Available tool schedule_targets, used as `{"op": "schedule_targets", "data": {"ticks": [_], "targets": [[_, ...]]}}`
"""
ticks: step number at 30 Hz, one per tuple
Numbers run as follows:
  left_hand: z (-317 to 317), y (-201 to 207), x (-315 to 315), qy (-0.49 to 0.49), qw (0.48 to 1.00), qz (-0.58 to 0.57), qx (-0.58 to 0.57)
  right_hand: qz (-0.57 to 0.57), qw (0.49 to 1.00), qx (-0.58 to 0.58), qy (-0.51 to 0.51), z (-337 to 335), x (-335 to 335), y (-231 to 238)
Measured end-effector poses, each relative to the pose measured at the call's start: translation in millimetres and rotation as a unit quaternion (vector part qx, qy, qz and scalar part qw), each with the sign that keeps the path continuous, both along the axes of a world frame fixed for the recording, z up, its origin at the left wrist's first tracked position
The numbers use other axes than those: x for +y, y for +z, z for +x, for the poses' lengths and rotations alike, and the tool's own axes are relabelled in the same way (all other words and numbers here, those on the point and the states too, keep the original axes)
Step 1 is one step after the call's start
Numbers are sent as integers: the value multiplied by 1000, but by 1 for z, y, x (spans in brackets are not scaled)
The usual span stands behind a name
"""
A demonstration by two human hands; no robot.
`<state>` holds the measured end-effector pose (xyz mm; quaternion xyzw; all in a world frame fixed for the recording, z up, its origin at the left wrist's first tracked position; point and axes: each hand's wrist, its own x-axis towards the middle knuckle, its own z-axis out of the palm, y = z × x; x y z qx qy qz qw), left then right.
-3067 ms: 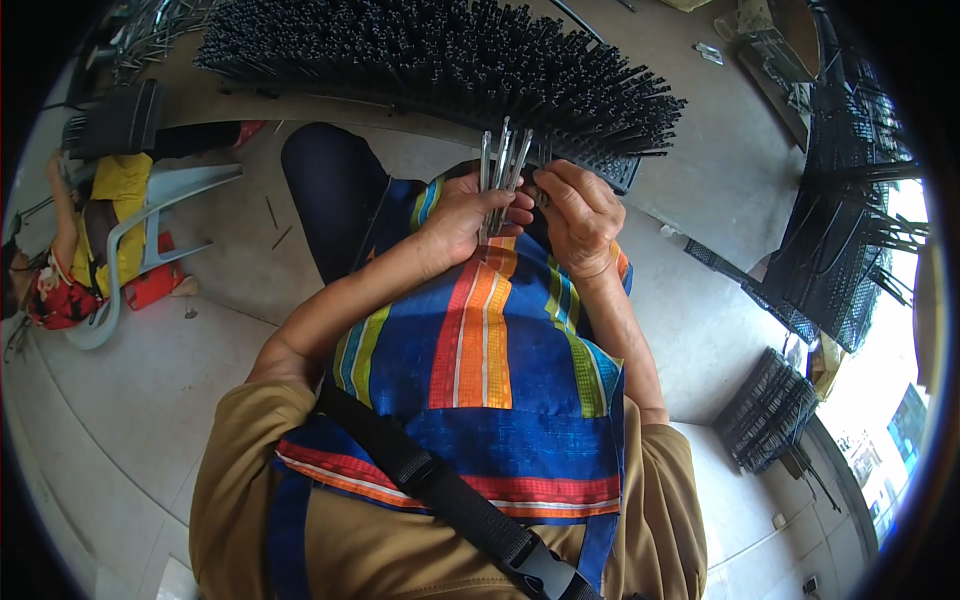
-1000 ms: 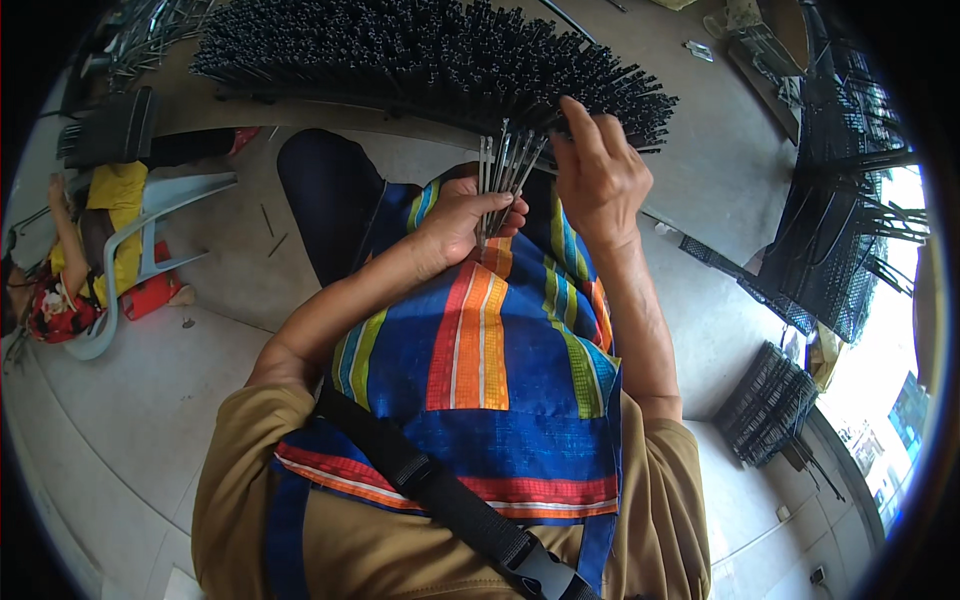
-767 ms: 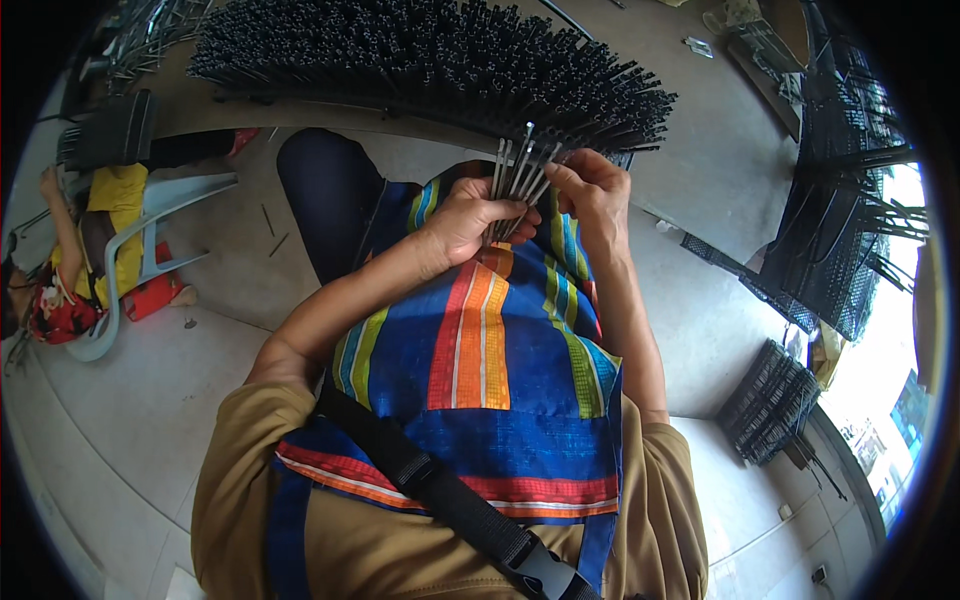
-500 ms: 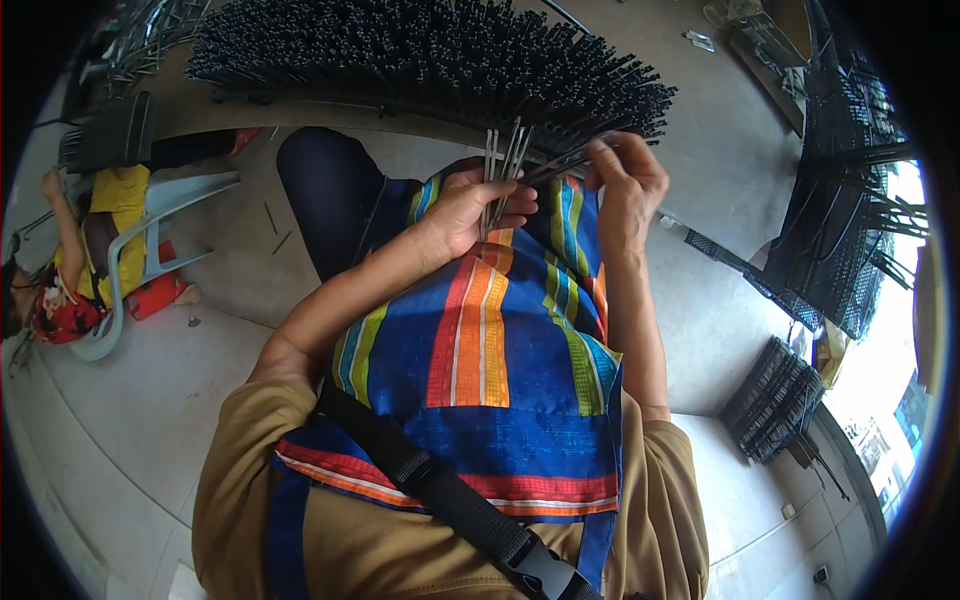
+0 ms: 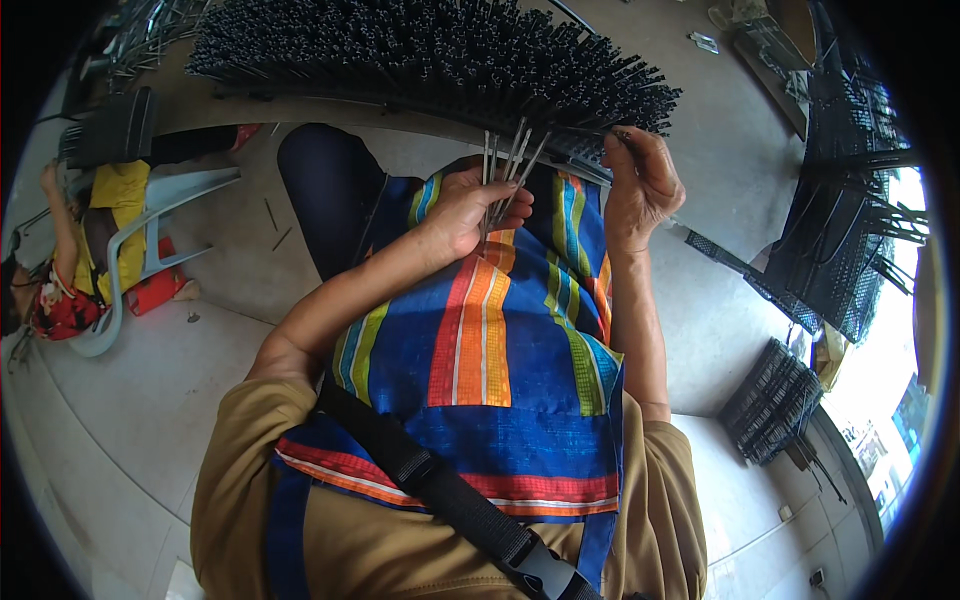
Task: Manually inserting metal wire bristles into an industrial brush assembly.
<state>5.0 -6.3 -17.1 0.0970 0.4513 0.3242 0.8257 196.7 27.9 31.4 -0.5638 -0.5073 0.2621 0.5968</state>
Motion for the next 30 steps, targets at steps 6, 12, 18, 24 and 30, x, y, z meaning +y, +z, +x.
{"op": "schedule_targets", "data": {"ticks": [6, 12, 18, 24, 30], "targets": [[1, 1, 2, -4, 1000, -8, 0, -17, 992, -127, 5, -12, 5, 7], [-1, 2, 2, -8, 1000, -1, -15, -35, 986, -163, -5, -20, 16, 17], [-3, 3, 1, -9, 998, 20, -55, 25, 956, -293, 6, -17, 3, 20], [0, 11, 1, -34, 997, 40, -61, -289, 953, -5, 93, -18, -21, -7], [1, 15, 0, -75, 994, 63, -51, -325, 933, 100, 117, -10, -17, -3]]}}
